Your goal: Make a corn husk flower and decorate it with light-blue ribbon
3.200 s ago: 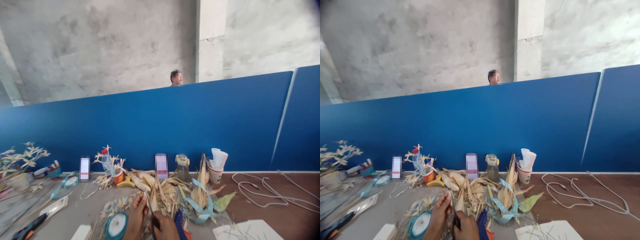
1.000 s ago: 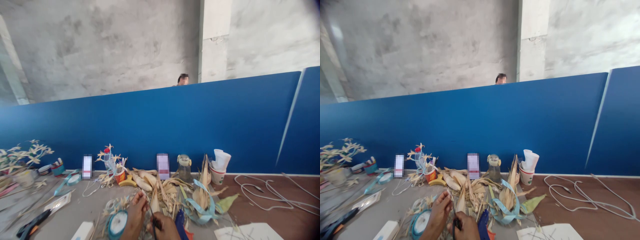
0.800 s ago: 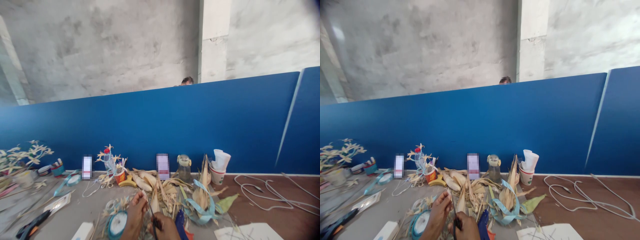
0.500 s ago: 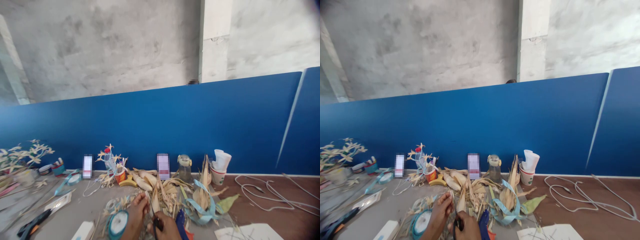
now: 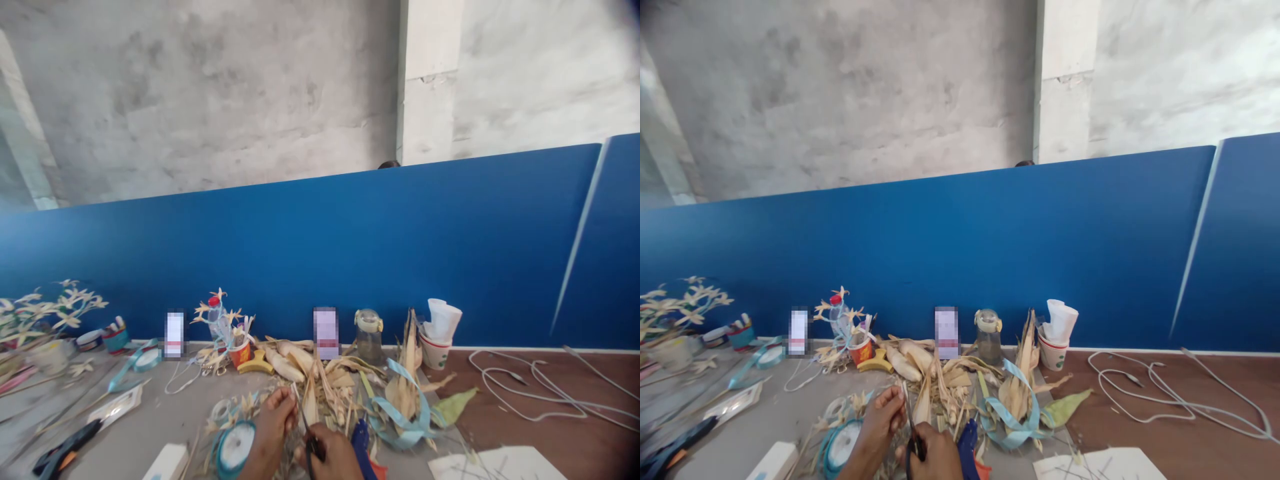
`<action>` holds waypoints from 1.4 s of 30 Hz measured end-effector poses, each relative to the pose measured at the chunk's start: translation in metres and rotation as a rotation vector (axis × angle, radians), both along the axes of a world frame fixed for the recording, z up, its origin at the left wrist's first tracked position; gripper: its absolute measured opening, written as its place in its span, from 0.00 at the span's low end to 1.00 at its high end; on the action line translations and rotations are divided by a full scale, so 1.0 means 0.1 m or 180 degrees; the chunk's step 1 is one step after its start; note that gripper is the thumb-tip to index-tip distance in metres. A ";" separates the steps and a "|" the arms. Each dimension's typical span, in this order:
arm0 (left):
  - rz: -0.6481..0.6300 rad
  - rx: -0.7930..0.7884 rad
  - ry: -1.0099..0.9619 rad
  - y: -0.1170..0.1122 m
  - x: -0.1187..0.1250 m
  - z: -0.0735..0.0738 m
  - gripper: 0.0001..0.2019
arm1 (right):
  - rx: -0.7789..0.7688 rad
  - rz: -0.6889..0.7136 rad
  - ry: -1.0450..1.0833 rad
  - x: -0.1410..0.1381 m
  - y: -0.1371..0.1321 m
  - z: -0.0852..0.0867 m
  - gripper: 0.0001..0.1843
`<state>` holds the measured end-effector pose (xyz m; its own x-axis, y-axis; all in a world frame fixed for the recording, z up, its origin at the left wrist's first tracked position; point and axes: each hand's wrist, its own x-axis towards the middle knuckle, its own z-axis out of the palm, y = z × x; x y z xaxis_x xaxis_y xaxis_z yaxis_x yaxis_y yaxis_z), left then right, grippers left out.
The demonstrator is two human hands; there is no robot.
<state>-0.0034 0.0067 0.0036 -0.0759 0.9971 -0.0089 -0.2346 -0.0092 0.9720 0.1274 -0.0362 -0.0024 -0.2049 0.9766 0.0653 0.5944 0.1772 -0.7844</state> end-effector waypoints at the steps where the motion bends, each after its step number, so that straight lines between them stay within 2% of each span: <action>1: -0.0006 0.0000 -0.0020 0.00 0.00 0.00 0.18 | 0.0001 0.0000 -0.0010 0.00 0.00 0.00 0.08; 14: -0.0042 -0.0044 -0.0096 0.00 -0.01 0.03 0.18 | -0.0102 -0.0045 -0.0210 0.02 0.03 -0.02 0.08; 21: 0.0049 0.0044 -0.0279 -0.01 0.01 0.00 0.16 | -0.0120 -0.0131 0.0306 0.00 0.04 -0.03 0.05; 26: 0.0117 0.0077 -0.0521 -0.02 0.04 -0.01 0.16 | -0.0054 -0.0341 0.0557 0.09 0.09 0.05 0.09; 33: -0.0017 0.0034 -0.0746 -0.04 0.08 0.00 0.15 | -0.0288 -0.0338 0.0057 0.26 0.21 0.15 0.24; 38: 0.0049 -0.0036 -0.0902 -0.05 0.10 0.03 0.25 | -0.0195 -0.0207 -0.0467 0.39 0.30 0.29 0.24; 42: 0.0008 -0.0036 -0.0764 -0.02 0.09 -0.01 0.24 | -0.0225 -0.0336 -0.1277 0.45 0.37 0.44 0.20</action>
